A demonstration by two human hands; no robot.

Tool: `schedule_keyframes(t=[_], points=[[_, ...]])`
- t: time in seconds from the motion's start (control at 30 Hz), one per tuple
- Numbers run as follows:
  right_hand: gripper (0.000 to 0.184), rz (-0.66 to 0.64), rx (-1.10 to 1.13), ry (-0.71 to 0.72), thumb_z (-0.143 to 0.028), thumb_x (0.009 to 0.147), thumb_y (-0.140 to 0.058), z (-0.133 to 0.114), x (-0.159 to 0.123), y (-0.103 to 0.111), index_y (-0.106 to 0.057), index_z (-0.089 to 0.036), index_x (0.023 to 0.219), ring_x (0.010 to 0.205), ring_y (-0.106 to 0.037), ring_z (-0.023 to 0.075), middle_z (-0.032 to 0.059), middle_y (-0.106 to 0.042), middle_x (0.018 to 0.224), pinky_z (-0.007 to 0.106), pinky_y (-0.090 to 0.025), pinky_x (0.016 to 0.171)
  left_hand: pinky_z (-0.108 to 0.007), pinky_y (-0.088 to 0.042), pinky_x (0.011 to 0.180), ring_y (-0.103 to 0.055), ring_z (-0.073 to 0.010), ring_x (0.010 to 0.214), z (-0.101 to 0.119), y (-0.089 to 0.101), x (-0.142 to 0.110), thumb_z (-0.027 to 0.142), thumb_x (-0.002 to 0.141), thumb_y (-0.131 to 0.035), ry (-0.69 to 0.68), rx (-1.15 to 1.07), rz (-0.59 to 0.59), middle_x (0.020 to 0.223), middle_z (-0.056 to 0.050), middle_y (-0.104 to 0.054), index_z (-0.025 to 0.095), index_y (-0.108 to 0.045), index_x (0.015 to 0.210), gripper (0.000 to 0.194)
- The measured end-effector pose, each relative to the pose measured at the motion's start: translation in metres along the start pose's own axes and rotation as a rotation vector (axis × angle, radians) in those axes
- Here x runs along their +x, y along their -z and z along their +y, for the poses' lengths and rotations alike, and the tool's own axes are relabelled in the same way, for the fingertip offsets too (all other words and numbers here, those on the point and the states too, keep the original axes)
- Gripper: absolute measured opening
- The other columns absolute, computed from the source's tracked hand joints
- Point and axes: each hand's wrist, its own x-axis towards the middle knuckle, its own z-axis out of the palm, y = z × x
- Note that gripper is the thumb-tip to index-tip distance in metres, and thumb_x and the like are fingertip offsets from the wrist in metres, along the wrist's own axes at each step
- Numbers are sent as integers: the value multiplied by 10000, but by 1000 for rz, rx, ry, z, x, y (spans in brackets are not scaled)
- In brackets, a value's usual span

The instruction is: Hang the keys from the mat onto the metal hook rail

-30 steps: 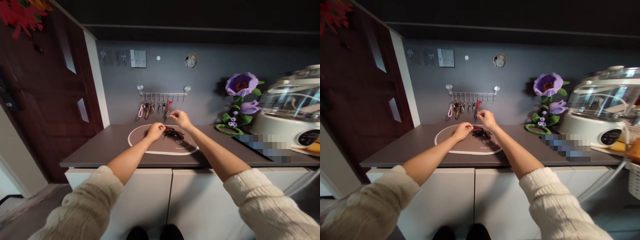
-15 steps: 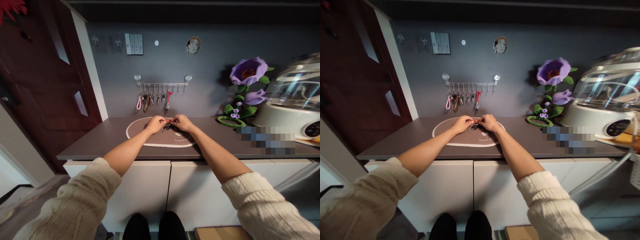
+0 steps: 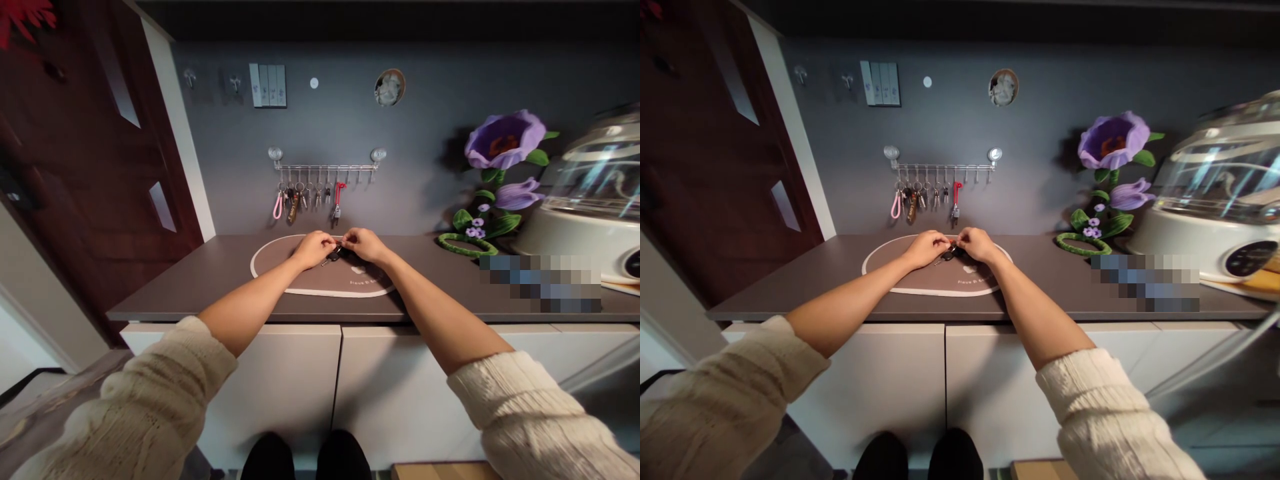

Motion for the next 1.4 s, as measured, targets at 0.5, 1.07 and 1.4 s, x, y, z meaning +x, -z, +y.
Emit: schedule_keyframes(t=[0.5,1.07,1.4], points=[[217,115,492,-20,-354,693,-543,-8,0,3,-570,-140,711,513,-434,70,-18,-542,593,202,-358,521,-228,-395,629,-499,-108,647,8,2,-1,318,688,-630,-16,-46,83,717,-10,-557,163,-627,713,157],[170,184,744,-95,-310,679,-609,-15,1,6,-568,-145,681,492,-421,65,-22,-502,533,192,-363,479,-250,-384,709,-511,-138,752,13,8,1,253,807,-468,-71,14,117,760,-29,-570,172,-620,728,190],[245,158,934,-111,-349,639,-643,-12,1,6,-576,-142,751,488,-413,46,-52,-486,549,193,-374,519,-245,-381,739,-502,-140,776,12,11,3,216,829,-412,-51,15,235,788,-29,-558,177,-576,757,183]])
